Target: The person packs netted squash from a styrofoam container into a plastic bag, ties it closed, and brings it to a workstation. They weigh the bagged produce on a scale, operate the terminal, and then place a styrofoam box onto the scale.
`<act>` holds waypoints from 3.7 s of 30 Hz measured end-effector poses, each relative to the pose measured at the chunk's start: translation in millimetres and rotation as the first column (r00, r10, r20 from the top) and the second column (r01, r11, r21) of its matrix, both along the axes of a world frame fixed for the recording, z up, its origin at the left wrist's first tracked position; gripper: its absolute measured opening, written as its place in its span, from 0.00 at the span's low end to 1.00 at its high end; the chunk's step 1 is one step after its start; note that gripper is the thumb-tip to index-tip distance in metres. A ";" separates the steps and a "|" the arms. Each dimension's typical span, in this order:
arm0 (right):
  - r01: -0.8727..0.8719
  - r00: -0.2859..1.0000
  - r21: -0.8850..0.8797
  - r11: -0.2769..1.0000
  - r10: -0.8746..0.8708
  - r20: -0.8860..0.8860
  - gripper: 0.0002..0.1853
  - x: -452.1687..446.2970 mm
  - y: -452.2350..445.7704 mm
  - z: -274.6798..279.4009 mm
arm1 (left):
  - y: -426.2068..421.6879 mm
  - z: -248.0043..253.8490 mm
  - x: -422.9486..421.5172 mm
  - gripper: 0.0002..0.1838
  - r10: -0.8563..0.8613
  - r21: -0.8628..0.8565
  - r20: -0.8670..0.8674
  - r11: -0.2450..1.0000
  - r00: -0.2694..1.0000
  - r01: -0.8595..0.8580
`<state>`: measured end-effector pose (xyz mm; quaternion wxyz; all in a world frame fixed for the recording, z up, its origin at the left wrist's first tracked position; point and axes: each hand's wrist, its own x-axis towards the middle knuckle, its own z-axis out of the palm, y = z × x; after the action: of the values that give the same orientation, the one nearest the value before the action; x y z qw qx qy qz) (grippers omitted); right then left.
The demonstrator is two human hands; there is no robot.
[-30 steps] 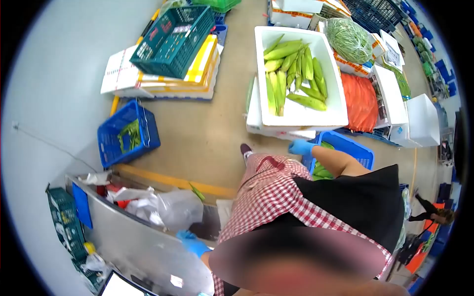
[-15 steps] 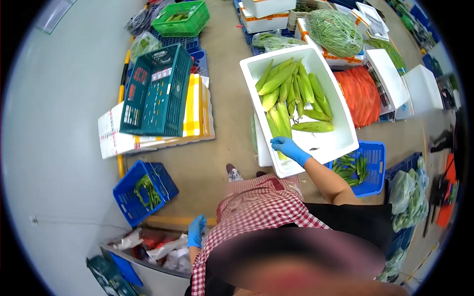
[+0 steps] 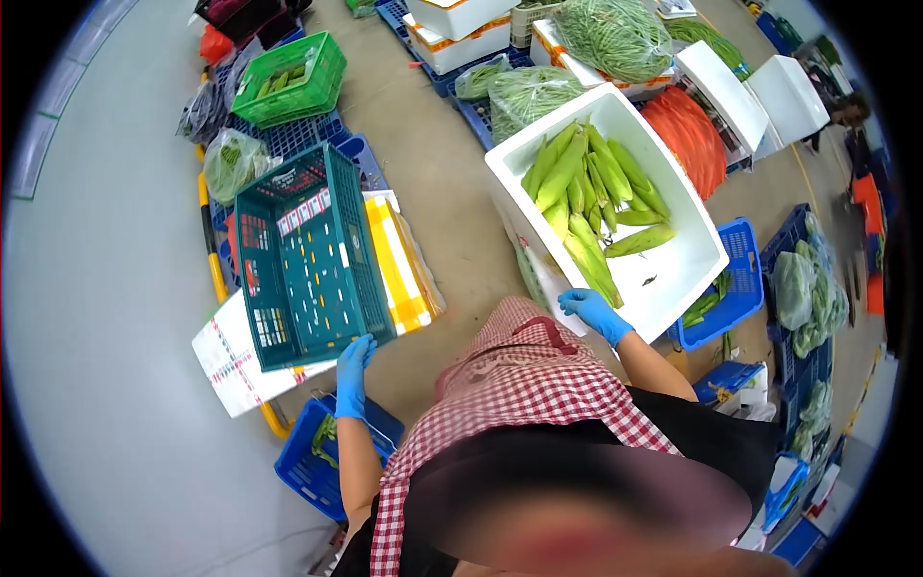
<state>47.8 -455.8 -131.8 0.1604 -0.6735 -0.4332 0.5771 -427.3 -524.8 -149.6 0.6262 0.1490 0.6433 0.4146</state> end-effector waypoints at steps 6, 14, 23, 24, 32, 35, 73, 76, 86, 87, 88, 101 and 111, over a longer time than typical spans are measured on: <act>0.028 0.999 -0.044 0.999 -0.027 0.042 0.12 -5.1 64.9 21.4 | 120.2 -1.1 11.6 0.17 -0.143 0.076 0.057 0.987 0.988 0.139; 0.053 0.998 0.047 0.997 -0.054 0.028 0.14 -27.1 275.8 37.8 | 257.7 -24.1 -28.3 0.15 -0.064 0.011 0.019 0.998 0.998 0.063; 0.172 0.978 0.129 0.977 -0.153 -0.144 0.13 -104.8 451.3 21.2 | 407.9 3.9 -27.7 0.13 -0.123 -0.143 0.176 0.978 0.977 0.149; 0.228 0.963 0.070 0.971 -0.215 -0.161 0.13 -113.6 462.2 26.2 | 434.5 -0.9 -35.1 0.13 -0.163 -0.087 0.254 0.978 0.953 0.190; 0.537 0.830 -0.054 0.842 -0.539 -0.144 0.20 -138.8 560.1 -20.8 | 625.4 -12.7 -123.0 0.15 -0.194 0.021 0.066 0.981 0.979 0.193; 0.448 0.890 -0.066 0.891 -0.452 -0.063 0.29 -149.1 622.1 -16.4 | 663.2 -4.4 -146.5 0.15 -0.185 0.003 -0.027 0.983 0.982 0.185; 0.594 0.195 0.700 0.396 -0.915 0.353 0.26 -253.8 731.7 105.5 | 1115.8 63.1 -19.1 0.36 -0.959 0.496 -0.064 0.209 0.276 0.843; 0.524 0.019 0.803 0.286 -0.946 0.324 0.26 -317.4 689.9 142.3 | 1054.3 93.6 -3.3 0.36 -0.971 0.575 -0.065 0.152 0.231 0.804; 0.366 -0.166 0.886 0.286 -0.917 0.364 0.42 -274.0 436.1 199.4 | 814.6 145.5 174.7 0.27 -0.969 0.589 -0.031 0.182 0.247 0.788; 0.432 -0.144 0.879 0.202 -0.946 0.289 0.44 -269.5 408.1 211.7 | 773.9 203.7 183.7 0.29 -0.963 0.558 0.024 0.235 0.267 0.796; 0.491 -0.128 0.863 0.121 -0.970 0.209 0.47 -269.1 375.7 220.1 | 760.0 206.5 205.8 0.30 -0.970 0.593 -0.007 0.190 0.241 0.783; 0.663 -0.652 0.478 -0.576 -0.758 -0.011 0.33 -197.8 26.1 92.3 | 455.6 180.3 561.7 0.26 -0.978 0.649 -0.187 -0.052 0.092 0.759; 0.552 -0.797 0.473 -0.686 -0.600 0.060 0.27 -90.5 -111.5 54.4 | 307.9 142.1 817.7 0.26 -0.990 0.584 -0.051 -0.139 -0.134 0.800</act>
<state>-42.7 -567.4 -77.4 0.5087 -0.7399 0.4140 -0.1496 390.3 -216.9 -7.5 0.7930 0.6053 0.0651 -0.0210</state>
